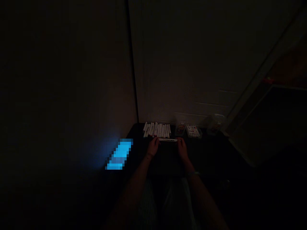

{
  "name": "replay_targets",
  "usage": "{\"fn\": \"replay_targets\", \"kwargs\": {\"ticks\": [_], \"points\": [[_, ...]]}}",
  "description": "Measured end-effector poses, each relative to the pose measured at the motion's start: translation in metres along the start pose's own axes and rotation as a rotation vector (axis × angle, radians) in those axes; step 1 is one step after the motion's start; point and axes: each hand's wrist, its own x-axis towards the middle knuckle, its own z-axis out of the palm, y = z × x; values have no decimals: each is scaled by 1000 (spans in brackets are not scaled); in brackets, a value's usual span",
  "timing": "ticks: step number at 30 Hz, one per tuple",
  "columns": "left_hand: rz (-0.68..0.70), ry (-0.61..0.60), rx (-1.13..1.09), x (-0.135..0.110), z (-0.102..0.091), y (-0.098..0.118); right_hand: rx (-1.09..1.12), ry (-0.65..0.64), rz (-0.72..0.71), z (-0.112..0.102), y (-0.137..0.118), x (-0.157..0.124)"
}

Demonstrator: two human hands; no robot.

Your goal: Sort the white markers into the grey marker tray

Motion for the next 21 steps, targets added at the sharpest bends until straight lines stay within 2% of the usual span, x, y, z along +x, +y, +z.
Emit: {"fn": "replay_targets", "kwargs": {"ticks": [11,21], "points": [[9,10,-48,0,2,1,-23,-4,15,-2,-1,1],[-66,-12,-93,-3,-1,13,-8,-2,14,-1,-1,0]]}}
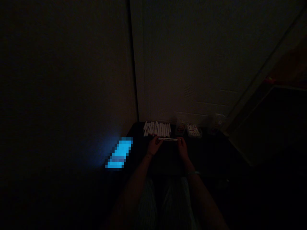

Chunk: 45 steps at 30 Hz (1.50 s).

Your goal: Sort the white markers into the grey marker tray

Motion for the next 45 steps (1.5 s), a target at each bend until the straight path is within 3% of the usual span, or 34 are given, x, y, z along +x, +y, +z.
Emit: {"fn": "replay_targets", "kwargs": {"ticks": [45], "points": [[18,15,31,1,1,-1,9,-8,3,0,1,0]]}}
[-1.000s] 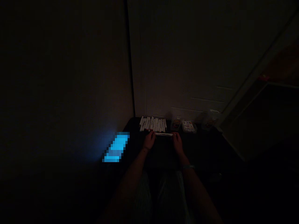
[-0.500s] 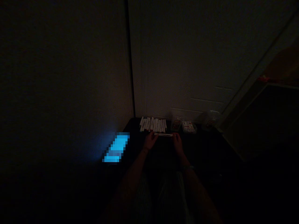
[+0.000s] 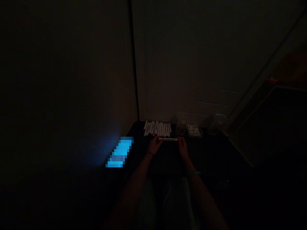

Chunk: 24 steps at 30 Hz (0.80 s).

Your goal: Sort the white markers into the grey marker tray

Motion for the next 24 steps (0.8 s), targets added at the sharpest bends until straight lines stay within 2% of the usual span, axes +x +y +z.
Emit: {"fn": "replay_targets", "kwargs": {"ticks": [6,13,24], "points": [[19,-14,31,0,-1,-1,-8,12,4,0,0,0],[-20,-33,-71,-3,-1,6,1,8,7,0,-1,0],[22,-34,11,1,0,-7,17,2,-8,-1,-2,-1]]}}
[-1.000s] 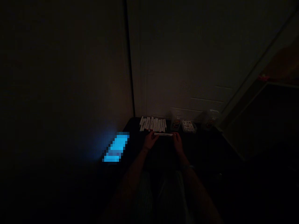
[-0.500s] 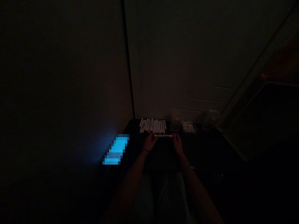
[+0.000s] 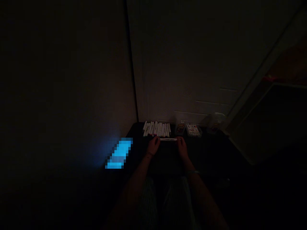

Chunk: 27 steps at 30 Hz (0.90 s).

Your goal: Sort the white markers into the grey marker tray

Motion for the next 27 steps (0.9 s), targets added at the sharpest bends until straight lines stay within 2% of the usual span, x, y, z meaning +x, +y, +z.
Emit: {"fn": "replay_targets", "kwargs": {"ticks": [9,18,27], "points": [[-26,18,16,-1,1,0,-8,0,10,1,1,1],[18,22,78,0,0,-3,7,-15,-4,1,4,1],[-3,24,41,0,0,-2,2,-3,-17,2,6,2]]}}
